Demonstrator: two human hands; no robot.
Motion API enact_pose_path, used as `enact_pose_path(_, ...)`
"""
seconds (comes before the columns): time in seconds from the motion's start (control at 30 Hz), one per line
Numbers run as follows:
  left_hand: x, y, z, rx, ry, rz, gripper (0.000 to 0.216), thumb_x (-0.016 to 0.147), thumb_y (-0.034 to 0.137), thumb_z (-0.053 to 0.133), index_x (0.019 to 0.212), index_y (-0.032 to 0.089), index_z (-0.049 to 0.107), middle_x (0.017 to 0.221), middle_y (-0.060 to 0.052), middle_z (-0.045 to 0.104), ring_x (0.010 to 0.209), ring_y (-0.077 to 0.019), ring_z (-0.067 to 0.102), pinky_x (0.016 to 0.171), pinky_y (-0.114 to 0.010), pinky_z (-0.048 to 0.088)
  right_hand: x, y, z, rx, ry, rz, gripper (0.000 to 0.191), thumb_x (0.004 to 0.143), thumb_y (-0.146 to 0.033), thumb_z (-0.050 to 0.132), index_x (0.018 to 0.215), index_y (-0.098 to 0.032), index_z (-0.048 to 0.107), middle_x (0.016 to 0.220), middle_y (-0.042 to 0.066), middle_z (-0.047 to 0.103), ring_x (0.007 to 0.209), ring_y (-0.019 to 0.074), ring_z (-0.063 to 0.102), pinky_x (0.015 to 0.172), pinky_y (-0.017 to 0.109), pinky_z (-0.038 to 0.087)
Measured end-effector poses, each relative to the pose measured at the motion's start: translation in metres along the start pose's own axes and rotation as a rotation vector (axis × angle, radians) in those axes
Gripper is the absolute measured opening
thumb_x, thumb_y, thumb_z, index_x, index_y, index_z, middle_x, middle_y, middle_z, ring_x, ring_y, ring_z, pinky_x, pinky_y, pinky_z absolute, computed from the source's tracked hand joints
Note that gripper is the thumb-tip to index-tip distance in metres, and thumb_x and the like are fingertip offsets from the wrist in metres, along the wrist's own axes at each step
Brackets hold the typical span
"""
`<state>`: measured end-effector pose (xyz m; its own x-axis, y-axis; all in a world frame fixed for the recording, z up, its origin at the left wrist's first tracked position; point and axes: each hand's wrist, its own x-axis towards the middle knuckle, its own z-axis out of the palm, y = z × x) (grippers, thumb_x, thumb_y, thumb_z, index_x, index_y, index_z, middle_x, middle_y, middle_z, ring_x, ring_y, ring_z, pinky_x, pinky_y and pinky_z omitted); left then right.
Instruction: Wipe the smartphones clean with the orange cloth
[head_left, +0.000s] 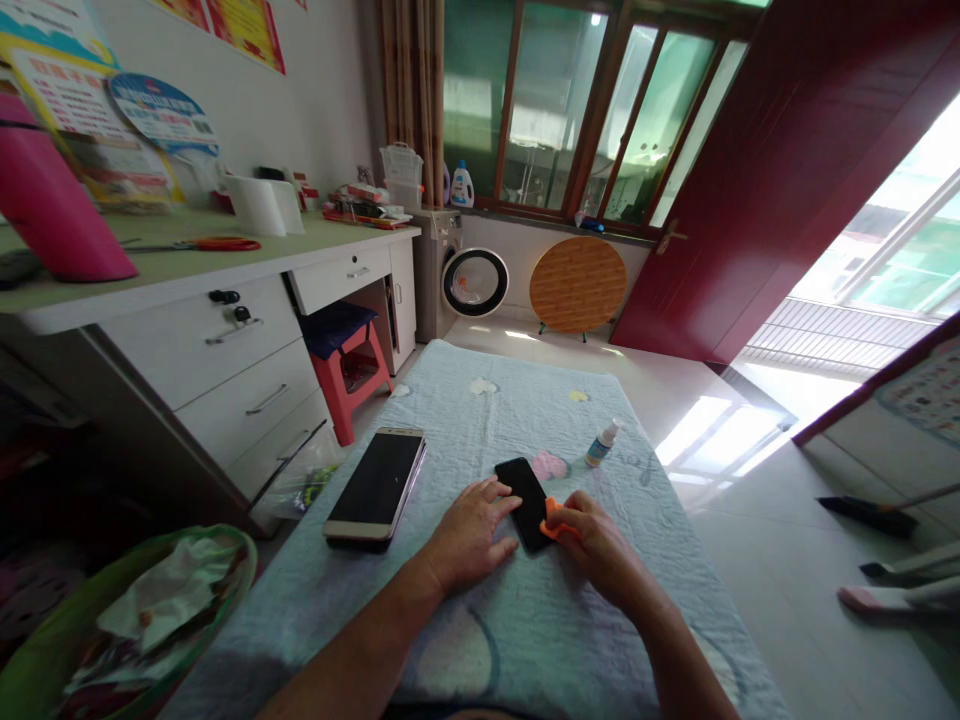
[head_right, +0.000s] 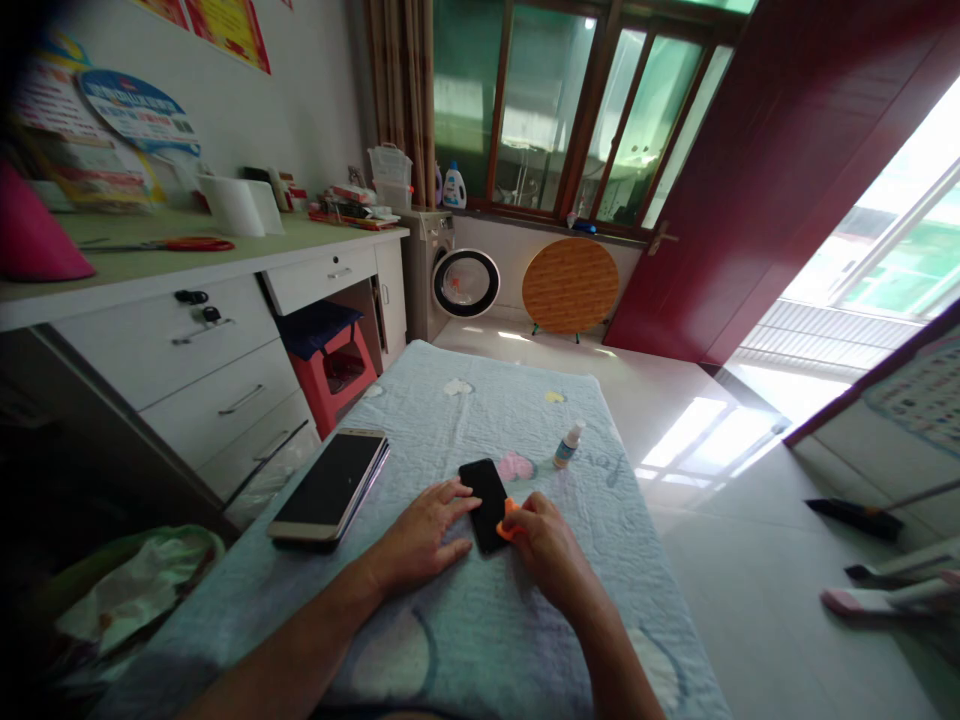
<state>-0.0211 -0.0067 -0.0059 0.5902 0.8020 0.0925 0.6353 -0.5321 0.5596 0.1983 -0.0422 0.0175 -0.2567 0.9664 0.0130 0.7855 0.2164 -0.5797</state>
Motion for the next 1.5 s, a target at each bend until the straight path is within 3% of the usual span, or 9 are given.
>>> enact_pose_path(0.07, 0.001, 0.001, 0.002, 0.012, 0.011, -0.009, 0.052, 0.078, 0.033, 0.07, 0.128, 0.02, 0.059, 0.136, -0.011, 0.053, 0.135, -0.0309, 0.038, 0.115, -0.047, 0.025, 0.0, 0.003, 0.001, -0.025, 0.031, 0.023, 0.026, 0.085, -0.01, 0.048, 0.091, -0.021, 0.071, 0.088, 0.003, 0.053, 0.083, 0.0157, 0.055, 0.077, 0.026, 0.042)
enact_pose_path(0.27, 0.003, 0.001, 0.006, -0.003, 0.028, -0.029, 0.075, 0.062, 0.047, 0.084, 0.127, 0.02, 0.059, 0.137, -0.013, 0.051, 0.133, -0.0342, 0.039, 0.115, -0.049, 0.026, 0.001, 0.002, 0.012, -0.057, 0.078, 0.1, 0.027, 0.087, -0.012, 0.046, 0.094, -0.02, 0.071, 0.089, 0.005, 0.056, 0.082, 0.0161, 0.057, 0.076, 0.026, 0.041)
enact_pose_path(0.5, 0.006, -0.012, 0.007, -0.106, 0.062, -0.007, 0.078, 0.059, 0.038, 0.086, 0.129, 0.019, 0.056, 0.137, -0.013, 0.051, 0.128, -0.0329, 0.045, 0.11, -0.046, 0.034, -0.002, -0.016, 0.014, -0.021, 0.01, 0.056, 0.025, 0.088, -0.013, 0.048, 0.092, -0.021, 0.071, 0.087, 0.004, 0.057, 0.079, 0.0147, 0.057, 0.073, 0.025, 0.041)
enact_pose_path(0.73, 0.006, -0.018, 0.008, -0.165, 0.063, 0.022, 0.08, 0.064, 0.04, 0.084, 0.133, 0.02, 0.05, 0.137, -0.013, 0.051, 0.129, -0.0316, 0.045, 0.112, -0.047, 0.031, 0.002, -0.032, 0.024, -0.041, 0.02, -0.111, 0.025, 0.093, -0.023, 0.05, 0.085, -0.022, 0.073, 0.086, 0.004, 0.057, 0.082, 0.0159, 0.054, 0.073, 0.025, 0.04)
enact_pose_path(0.97, 0.005, -0.014, 0.003, -0.208, 0.055, 0.054, 0.076, 0.064, 0.029, 0.081, 0.132, 0.024, 0.049, 0.133, -0.009, 0.053, 0.125, -0.0294, 0.048, 0.11, -0.044, 0.033, 0.044, -0.008, 0.028, -0.134, 0.067, -0.138, 0.023, 0.091, -0.02, 0.052, 0.086, -0.021, 0.075, 0.083, 0.004, 0.057, 0.08, 0.0157, 0.052, 0.072, 0.026, 0.039)
enact_pose_path(1.2, 0.004, -0.01, 0.0, -0.23, 0.055, 0.031, 0.08, 0.064, 0.029, 0.08, 0.135, 0.024, 0.043, 0.13, -0.009, 0.051, 0.123, -0.0308, 0.047, 0.109, -0.045, 0.034, 0.08, -0.002, 0.024, -0.188, 0.142, -0.05, 0.023, 0.09, -0.018, 0.052, 0.089, -0.021, 0.075, 0.085, 0.005, 0.057, 0.081, 0.0153, 0.052, 0.078, 0.027, 0.038)
enact_pose_path(1.4, 0.003, -0.014, 0.006, -0.268, 0.1, 0.038, 0.102, 0.064, 0.028, 0.079, 0.148, 0.023, 0.023, 0.145, -0.013, 0.035, 0.137, -0.0327, 0.031, 0.113, -0.049, 0.028, 0.067, -0.015, 0.034, -0.207, 0.086, -0.08, 0.024, 0.091, -0.021, 0.052, 0.081, -0.02, 0.074, 0.082, 0.004, 0.056, 0.08, 0.0154, 0.049, 0.072, 0.026, 0.034)
enact_pose_path(1.5, 0.002, -0.016, 0.009, -0.275, 0.08, 0.037, 0.103, 0.064, 0.024, 0.079, 0.149, 0.025, 0.021, 0.148, -0.013, 0.035, 0.137, -0.033, 0.033, 0.113, -0.051, 0.026, 0.054, -0.023, 0.037, -0.155, 0.019, -0.122, 0.021, 0.089, -0.017, 0.053, 0.083, -0.02, 0.073, 0.084, 0.003, 0.055, 0.079, 0.0145, 0.049, 0.069, 0.025, 0.034)
